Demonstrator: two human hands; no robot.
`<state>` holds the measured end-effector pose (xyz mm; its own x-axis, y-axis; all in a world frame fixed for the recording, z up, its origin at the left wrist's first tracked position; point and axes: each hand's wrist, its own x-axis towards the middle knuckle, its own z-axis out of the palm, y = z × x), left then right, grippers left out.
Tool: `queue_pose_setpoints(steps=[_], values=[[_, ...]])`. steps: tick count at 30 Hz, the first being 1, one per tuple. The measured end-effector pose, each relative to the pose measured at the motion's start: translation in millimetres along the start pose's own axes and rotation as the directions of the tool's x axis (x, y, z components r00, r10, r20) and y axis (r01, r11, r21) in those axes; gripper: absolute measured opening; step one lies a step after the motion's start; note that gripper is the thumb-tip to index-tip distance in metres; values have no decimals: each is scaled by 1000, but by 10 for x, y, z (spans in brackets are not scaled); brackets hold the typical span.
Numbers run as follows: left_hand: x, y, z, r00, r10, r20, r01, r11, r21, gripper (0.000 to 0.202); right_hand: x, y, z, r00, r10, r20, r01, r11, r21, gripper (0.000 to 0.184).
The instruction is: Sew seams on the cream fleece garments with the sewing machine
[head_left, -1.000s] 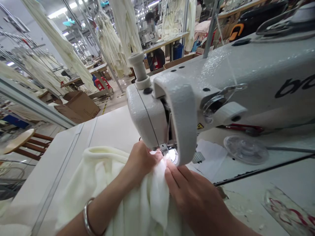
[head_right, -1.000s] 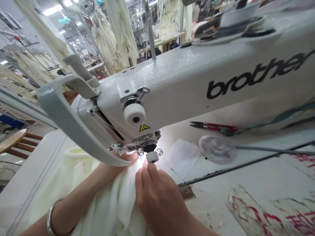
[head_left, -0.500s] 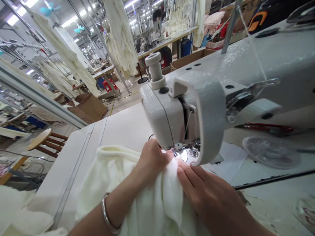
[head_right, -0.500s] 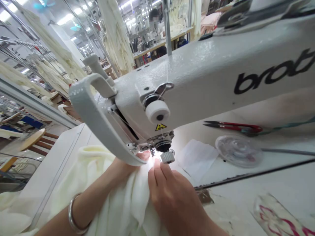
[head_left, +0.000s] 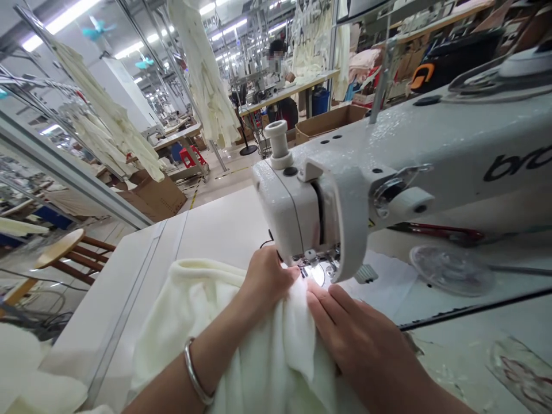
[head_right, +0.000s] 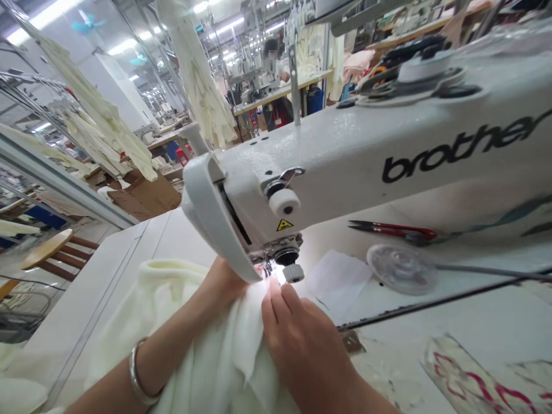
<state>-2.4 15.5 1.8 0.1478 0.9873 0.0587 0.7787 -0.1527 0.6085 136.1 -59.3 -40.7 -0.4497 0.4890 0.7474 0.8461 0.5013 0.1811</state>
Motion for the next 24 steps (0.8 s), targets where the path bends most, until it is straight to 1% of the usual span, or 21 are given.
queue_pose_setpoints(steps=[2, 5, 11, 14, 16, 21, 24], values=[[15, -21, 11, 1000, 21, -16, -21, 1000, 19, 6, -15, 5, -15, 1000, 10, 24, -10, 1000, 12, 38], [27, -31, 14, 999, 32, -13, -32, 999, 30, 6, -31, 11, -19, 999, 17, 36, -18, 1000, 22, 38], [65, -35, -2, 999, 48, -14, -47, 996, 73, 9, -28, 34, 38, 999, 17, 39, -19, 999, 51, 39], [96, -46, -17, 997, 70, -13, -68, 991, 117, 12, -39, 35, 54, 998, 19, 61, -24, 997, 77, 40], [121, -62, -22, 997, 80, -17, -77, 986, 145, 13, -47, 31, 52, 998, 21, 55, -26, 996, 83, 40], [166, -106, -29, 997, 74, -29, -68, 982, 178, 13, -44, 28, 39, 995, 61, 80, -71, 988, 139, 42], [168, -109, -51, 995, 96, -14, -92, 977, 193, 12, -45, 33, 39, 994, 71, 86, -84, 984, 159, 43]])
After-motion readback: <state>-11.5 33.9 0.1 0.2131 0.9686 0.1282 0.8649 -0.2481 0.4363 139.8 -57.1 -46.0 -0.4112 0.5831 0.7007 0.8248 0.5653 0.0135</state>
